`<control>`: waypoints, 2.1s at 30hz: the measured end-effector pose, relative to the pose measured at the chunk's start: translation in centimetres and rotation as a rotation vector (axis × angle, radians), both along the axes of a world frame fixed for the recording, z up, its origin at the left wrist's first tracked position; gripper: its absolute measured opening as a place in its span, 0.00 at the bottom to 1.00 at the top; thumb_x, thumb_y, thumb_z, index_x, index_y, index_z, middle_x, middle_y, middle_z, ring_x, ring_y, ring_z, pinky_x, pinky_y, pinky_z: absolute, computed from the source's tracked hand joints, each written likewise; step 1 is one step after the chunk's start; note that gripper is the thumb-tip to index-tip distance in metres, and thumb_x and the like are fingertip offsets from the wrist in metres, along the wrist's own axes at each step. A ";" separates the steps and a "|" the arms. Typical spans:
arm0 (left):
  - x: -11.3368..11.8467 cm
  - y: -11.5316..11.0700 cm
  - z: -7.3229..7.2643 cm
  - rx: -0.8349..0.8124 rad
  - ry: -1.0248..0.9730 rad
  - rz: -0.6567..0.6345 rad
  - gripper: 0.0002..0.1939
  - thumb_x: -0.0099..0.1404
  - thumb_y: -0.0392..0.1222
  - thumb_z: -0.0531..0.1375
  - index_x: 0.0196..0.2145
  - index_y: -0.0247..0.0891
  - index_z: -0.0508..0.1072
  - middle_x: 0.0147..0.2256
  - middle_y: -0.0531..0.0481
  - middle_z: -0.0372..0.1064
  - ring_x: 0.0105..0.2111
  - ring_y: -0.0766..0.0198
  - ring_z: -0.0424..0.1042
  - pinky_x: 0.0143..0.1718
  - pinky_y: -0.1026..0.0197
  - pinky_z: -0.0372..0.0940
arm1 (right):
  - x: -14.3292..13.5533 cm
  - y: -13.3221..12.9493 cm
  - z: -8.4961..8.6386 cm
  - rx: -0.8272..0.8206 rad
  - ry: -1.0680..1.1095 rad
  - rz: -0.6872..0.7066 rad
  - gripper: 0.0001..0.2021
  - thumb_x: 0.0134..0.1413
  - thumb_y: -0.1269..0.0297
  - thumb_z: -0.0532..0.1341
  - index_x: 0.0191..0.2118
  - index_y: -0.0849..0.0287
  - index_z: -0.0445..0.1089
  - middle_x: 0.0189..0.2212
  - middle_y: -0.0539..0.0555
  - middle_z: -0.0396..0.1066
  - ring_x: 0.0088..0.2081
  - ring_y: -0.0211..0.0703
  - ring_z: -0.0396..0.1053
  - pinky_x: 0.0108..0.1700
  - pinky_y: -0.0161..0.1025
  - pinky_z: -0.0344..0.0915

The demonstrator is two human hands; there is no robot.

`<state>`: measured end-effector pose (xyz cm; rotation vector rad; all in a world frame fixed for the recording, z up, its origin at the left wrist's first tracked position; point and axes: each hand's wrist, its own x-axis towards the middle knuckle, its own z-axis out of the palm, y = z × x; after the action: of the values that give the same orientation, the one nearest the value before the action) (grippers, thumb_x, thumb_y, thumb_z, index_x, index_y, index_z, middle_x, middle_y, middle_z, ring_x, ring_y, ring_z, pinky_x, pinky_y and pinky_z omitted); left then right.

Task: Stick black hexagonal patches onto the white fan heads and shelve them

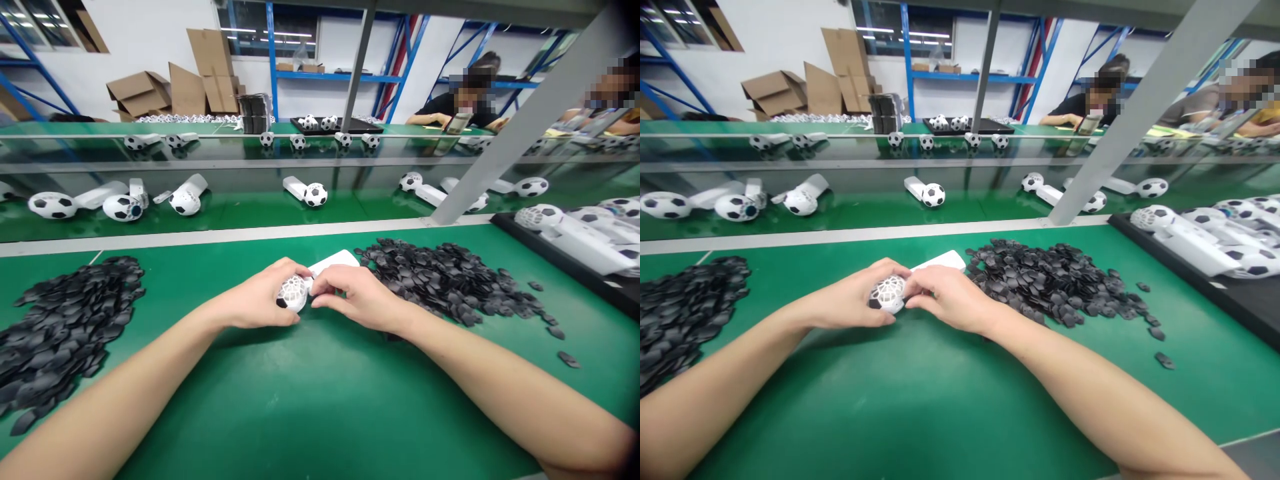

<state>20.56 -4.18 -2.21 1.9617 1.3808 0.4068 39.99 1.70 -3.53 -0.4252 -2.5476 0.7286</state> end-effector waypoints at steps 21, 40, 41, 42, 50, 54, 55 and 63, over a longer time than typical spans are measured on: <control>1.4 -0.5 -1.8 0.228 -0.077 0.238 0.23 0.47 0.36 0.61 0.44 0.38 0.64 0.42 0.47 0.64 0.42 0.57 0.65 0.43 0.56 0.62 | -1.3 0.6 -1.5 -0.219 0.045 -0.163 0.07 0.47 0.67 0.64 0.26 0.59 0.65 0.23 0.46 0.65 0.26 0.34 0.62 0.30 0.31 0.59; -11.6 15.9 -1.6 0.448 0.458 0.704 0.16 0.64 0.43 0.54 0.48 0.37 0.64 0.51 0.43 0.60 0.48 0.56 0.63 0.47 0.47 0.61 | 3.9 5.6 -1.4 0.205 -0.675 -0.562 0.08 0.53 0.72 0.56 0.36 0.56 0.70 0.34 0.54 0.68 0.33 0.45 0.70 0.28 0.35 0.58; -12.4 15.9 -1.6 0.423 0.501 0.708 0.16 0.64 0.43 0.55 0.49 0.37 0.64 0.51 0.43 0.60 0.48 0.56 0.63 0.47 0.47 0.61 | 3.8 5.6 -1.2 0.205 -0.681 -0.563 0.07 0.53 0.72 0.56 0.35 0.57 0.70 0.33 0.54 0.68 0.33 0.45 0.70 0.28 0.35 0.57; -13.0 15.9 -1.5 0.396 0.538 0.706 0.16 0.64 0.43 0.55 0.49 0.36 0.64 0.50 0.43 0.60 0.47 0.56 0.64 0.47 0.47 0.61 | 3.7 5.6 -1.1 0.203 -0.692 -0.565 0.06 0.53 0.72 0.55 0.33 0.58 0.69 0.32 0.55 0.68 0.32 0.45 0.69 0.28 0.35 0.57; -11.0 13.0 0.0 0.328 0.574 0.625 0.17 0.62 0.46 0.56 0.46 0.35 0.66 0.48 0.43 0.61 0.47 0.55 0.63 0.46 0.49 0.61 | 3.5 5.5 -0.5 0.214 -0.677 -0.590 0.12 0.52 0.78 0.50 0.34 0.59 0.69 0.30 0.56 0.68 0.32 0.43 0.69 0.30 0.34 0.56; -6.9 8.0 1.0 0.295 0.483 0.528 0.24 0.59 0.57 0.52 0.45 0.37 0.66 0.45 0.42 0.61 0.42 0.52 0.66 0.42 0.52 0.62 | 3.3 5.3 -0.5 0.241 -0.704 -0.581 0.14 0.49 0.81 0.50 0.35 0.61 0.69 0.32 0.58 0.67 0.31 0.43 0.69 0.30 0.35 0.56; -6.0 6.5 1.2 0.271 0.462 0.492 0.26 0.59 0.59 0.51 0.45 0.37 0.67 0.44 0.42 0.61 0.39 0.54 0.67 0.40 0.53 0.63 | 3.3 5.2 -0.5 0.251 -0.711 -0.582 0.14 0.48 0.81 0.50 0.35 0.62 0.69 0.32 0.58 0.66 0.31 0.44 0.69 0.30 0.35 0.56; -1.9 1.0 1.5 0.224 0.375 -0.012 0.34 0.48 0.51 0.64 0.52 0.39 0.61 0.47 0.41 0.65 0.47 0.48 0.63 0.46 0.51 0.60 | 2.9 4.5 -0.4 0.298 -0.685 -0.575 0.09 0.51 0.78 0.50 0.29 0.60 0.63 0.28 0.55 0.64 0.27 0.41 0.65 0.26 0.35 0.52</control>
<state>18.70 -3.15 -0.71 2.3158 1.6087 0.1990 42.91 6.17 -3.98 -1.4142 -2.8213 -0.0346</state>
